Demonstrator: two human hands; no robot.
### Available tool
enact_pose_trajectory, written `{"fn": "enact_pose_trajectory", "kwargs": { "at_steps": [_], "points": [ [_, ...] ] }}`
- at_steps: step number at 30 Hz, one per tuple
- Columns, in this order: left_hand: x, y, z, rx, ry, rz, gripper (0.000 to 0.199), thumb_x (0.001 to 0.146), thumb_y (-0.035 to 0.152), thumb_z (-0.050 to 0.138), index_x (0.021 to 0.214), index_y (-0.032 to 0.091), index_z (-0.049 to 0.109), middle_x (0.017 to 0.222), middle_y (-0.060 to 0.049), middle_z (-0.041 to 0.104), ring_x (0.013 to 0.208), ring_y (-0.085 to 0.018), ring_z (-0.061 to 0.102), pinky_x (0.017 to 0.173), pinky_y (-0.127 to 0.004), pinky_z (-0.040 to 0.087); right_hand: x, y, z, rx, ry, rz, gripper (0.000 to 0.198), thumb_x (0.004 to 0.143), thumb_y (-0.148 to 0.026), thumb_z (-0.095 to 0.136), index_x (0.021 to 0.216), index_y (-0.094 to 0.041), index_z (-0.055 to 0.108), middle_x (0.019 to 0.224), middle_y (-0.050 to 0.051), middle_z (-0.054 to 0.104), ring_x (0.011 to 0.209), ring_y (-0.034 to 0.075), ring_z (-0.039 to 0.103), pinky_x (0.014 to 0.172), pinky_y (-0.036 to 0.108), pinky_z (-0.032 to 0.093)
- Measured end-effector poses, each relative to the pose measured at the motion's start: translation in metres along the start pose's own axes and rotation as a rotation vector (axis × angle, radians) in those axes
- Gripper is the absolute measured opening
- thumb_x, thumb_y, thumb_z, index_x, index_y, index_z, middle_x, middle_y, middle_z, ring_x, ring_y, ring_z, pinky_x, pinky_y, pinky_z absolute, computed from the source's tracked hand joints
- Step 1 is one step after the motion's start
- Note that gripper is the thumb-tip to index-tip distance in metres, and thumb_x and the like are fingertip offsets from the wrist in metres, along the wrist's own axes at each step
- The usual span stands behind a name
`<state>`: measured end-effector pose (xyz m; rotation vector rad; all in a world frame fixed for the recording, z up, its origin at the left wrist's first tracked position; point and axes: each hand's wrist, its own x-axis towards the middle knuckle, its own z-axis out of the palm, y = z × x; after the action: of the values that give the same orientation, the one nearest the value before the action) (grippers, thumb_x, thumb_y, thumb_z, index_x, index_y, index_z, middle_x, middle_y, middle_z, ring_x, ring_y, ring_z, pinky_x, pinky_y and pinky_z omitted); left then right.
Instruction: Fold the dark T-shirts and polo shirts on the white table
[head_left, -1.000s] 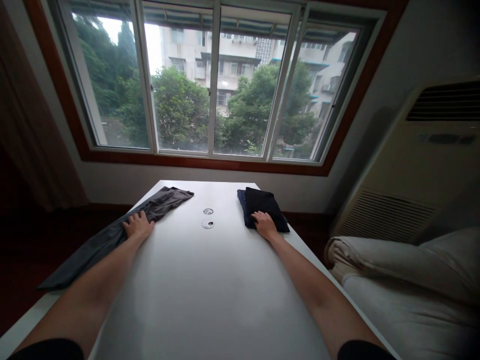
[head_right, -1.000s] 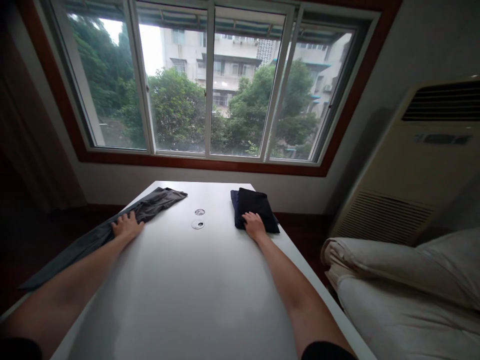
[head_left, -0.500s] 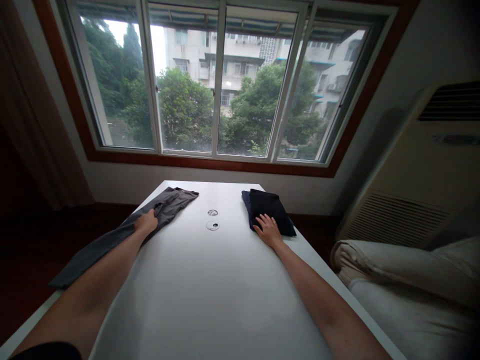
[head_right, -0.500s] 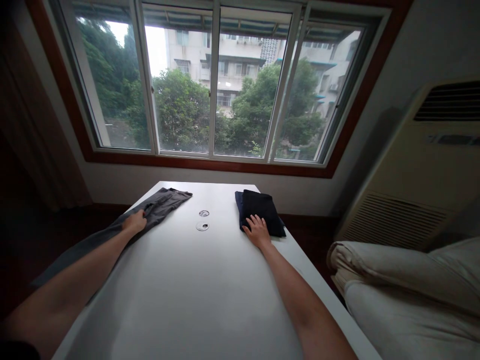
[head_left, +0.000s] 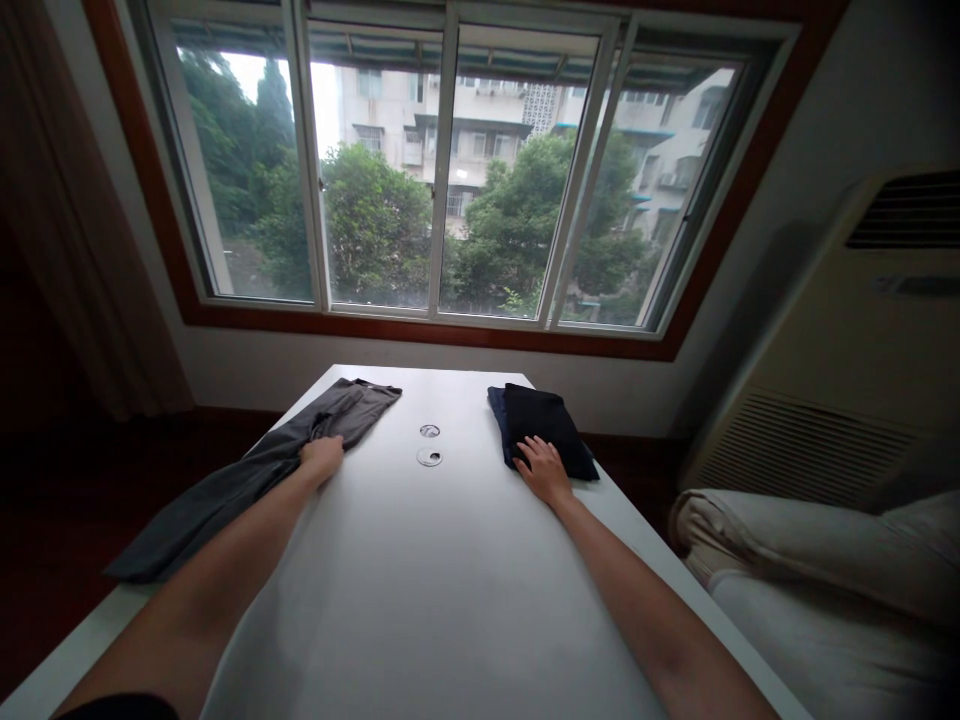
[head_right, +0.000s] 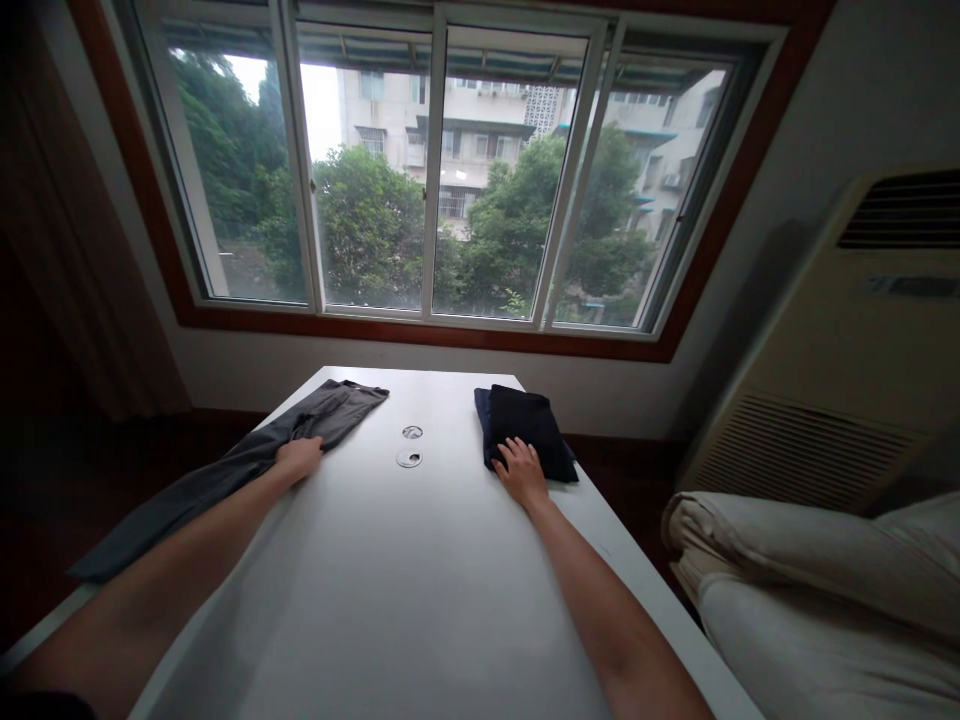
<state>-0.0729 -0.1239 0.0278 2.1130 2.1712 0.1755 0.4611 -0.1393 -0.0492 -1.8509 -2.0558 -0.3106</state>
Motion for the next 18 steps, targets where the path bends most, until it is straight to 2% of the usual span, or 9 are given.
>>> {"fn": "enact_pose_trajectory", "kwargs": {
  "at_steps": [3,7,9,12,13,15,17,18],
  "points": [
    [-0.005,0.024,0.001,0.018,-0.107,0.074,0.028,0.091,0.035,0.06,0.106,0.017,0.075,0.119,-0.022,0.074,0.117,-0.04,0.069,0.098,-0.05,0.051,-0.001,0.0,-0.002,0.018,0.043,-0.022,0.05,0.104,-0.043,0.047,0.145,-0.021,0.063,0.157,0.011,0.053,0.152,0.029,0.037,0.128,0.051,0.02],
    [-0.036,0.087,0.018,-0.065,-0.215,0.243,0.026,0.093,0.036,0.062,0.102,0.017,0.076,0.12,-0.017,0.075,0.117,-0.033,0.069,0.101,-0.037,0.051,-0.003,-0.012,-0.011,0.096,0.148,-0.069,0.04,0.104,-0.036,0.047,0.13,-0.018,0.072,0.143,0.015,0.064,0.14,0.03,0.051,0.124,0.052,0.027],
    [-0.061,0.123,0.031,-0.145,-0.253,0.328,0.027,0.098,0.038,0.057,0.106,0.019,0.074,0.117,-0.013,0.076,0.11,-0.028,0.072,0.095,-0.032,0.053,-0.003,-0.031,-0.018,0.177,0.17,-0.134,0.035,0.104,-0.033,0.047,0.119,-0.019,0.075,0.133,0.014,0.069,0.129,0.029,0.059,0.12,0.049,0.034],
    [-0.095,0.165,0.039,-0.362,-0.394,0.463,0.029,0.104,0.035,0.045,0.112,0.021,0.069,0.099,-0.006,0.077,0.081,-0.019,0.074,0.074,-0.027,0.055,-0.004,-0.074,-0.028,0.371,0.105,-0.273,0.032,0.105,-0.034,0.048,0.112,-0.021,0.076,0.119,0.011,0.074,0.113,0.025,0.066,0.107,0.041,0.047],
    [-0.101,0.172,0.037,-0.42,-0.385,0.512,0.029,0.104,0.034,0.044,0.109,0.02,0.068,0.095,-0.006,0.076,0.078,-0.019,0.072,0.072,-0.028,0.054,-0.005,-0.09,-0.03,0.45,0.071,-0.31,0.032,0.106,-0.034,0.048,0.112,-0.021,0.076,0.115,0.009,0.075,0.108,0.024,0.068,0.103,0.039,0.05],
    [-0.103,0.171,0.027,-0.421,-0.224,0.549,0.027,0.102,0.033,0.044,0.1,0.019,0.068,0.095,-0.008,0.074,0.084,-0.021,0.071,0.075,-0.03,0.053,-0.007,-0.123,-0.033,0.585,-0.013,-0.364,0.029,0.106,-0.035,0.051,0.111,-0.022,0.076,0.111,0.007,0.076,0.104,0.023,0.07,0.097,0.037,0.052],
    [-0.092,0.154,0.015,-0.266,0.008,0.479,0.023,0.098,0.031,0.049,0.096,0.019,0.067,0.1,-0.011,0.073,0.097,-0.025,0.07,0.084,-0.034,0.051,-0.009,-0.154,-0.035,0.68,-0.116,-0.393,0.026,0.103,-0.034,0.057,0.119,-0.024,0.074,0.115,0.006,0.075,0.105,0.022,0.07,0.095,0.035,0.053],
    [-0.084,0.141,0.01,-0.178,0.069,0.43,0.02,0.096,0.031,0.052,0.099,0.018,0.067,0.106,-0.013,0.072,0.104,-0.028,0.068,0.088,-0.035,0.051,-0.01,-0.168,-0.035,0.705,-0.159,-0.397,0.03,0.1,-0.034,0.061,0.127,-0.024,0.071,0.118,0.006,0.074,0.107,0.022,0.07,0.095,0.034,0.054]
  ]
}}
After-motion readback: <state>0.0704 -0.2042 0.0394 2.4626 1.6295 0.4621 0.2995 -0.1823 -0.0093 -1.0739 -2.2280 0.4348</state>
